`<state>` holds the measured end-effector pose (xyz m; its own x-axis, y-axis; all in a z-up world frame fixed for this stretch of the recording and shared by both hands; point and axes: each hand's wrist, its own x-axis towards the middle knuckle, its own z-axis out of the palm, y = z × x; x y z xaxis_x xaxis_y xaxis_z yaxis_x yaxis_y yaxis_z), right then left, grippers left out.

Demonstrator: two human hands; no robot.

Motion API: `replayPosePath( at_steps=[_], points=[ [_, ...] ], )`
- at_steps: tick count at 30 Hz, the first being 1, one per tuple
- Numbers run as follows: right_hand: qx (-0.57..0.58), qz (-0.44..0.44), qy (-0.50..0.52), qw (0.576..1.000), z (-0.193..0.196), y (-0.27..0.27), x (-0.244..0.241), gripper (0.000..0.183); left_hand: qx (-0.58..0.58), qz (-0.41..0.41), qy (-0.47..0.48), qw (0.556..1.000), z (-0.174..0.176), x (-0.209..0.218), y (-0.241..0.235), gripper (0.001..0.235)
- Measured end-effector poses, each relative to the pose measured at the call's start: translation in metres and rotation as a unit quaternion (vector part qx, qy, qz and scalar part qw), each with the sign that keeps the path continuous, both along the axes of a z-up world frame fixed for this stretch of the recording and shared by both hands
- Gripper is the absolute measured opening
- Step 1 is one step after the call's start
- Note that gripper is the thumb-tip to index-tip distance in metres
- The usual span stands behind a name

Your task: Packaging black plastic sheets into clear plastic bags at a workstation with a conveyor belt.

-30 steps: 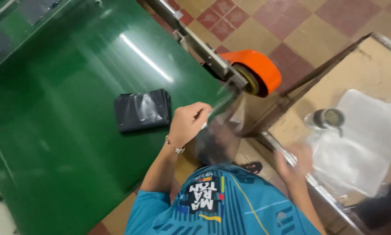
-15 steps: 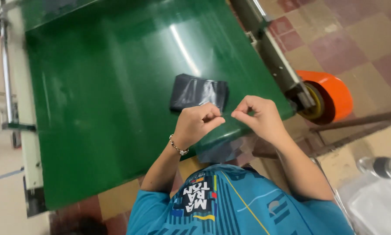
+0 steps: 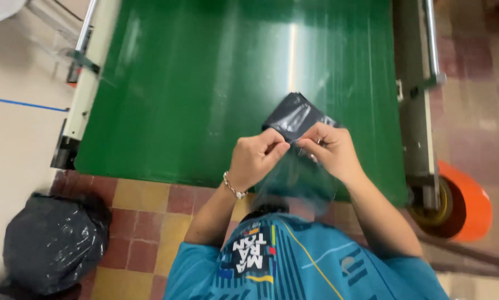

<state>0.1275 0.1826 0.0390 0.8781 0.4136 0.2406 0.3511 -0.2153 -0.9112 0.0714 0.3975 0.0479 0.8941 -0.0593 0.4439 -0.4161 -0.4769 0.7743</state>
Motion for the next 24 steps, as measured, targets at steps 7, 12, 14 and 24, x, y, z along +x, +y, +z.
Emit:
replayPosePath(
  at_steps=[7, 12, 14, 24],
  points=[
    [-0.184, 0.012, -0.328, 0.926, -0.029, 0.022, 0.019, 0.007, 0.195, 0.116, -0.081, 0.971, -0.042, 0.011, -0.010, 0.008],
    [-0.199, 0.006, -0.496, 0.845, -0.016, 0.031, 0.019, 0.006, 0.227, 0.139, -0.126, 0.956, -0.033, -0.006, -0.014, 0.007],
    [-0.177, 0.004, -0.501, 0.847, -0.014, 0.046, 0.015, 0.011, 0.184, 0.124, -0.128, 0.967, -0.032, 0.011, 0.001, 0.008],
    [-0.088, 0.043, -0.362, 0.927, 0.016, 0.121, 0.011, 0.008, 0.137, 0.055, -0.123, 0.981, -0.009, 0.022, 0.107, 0.010]
  ],
)
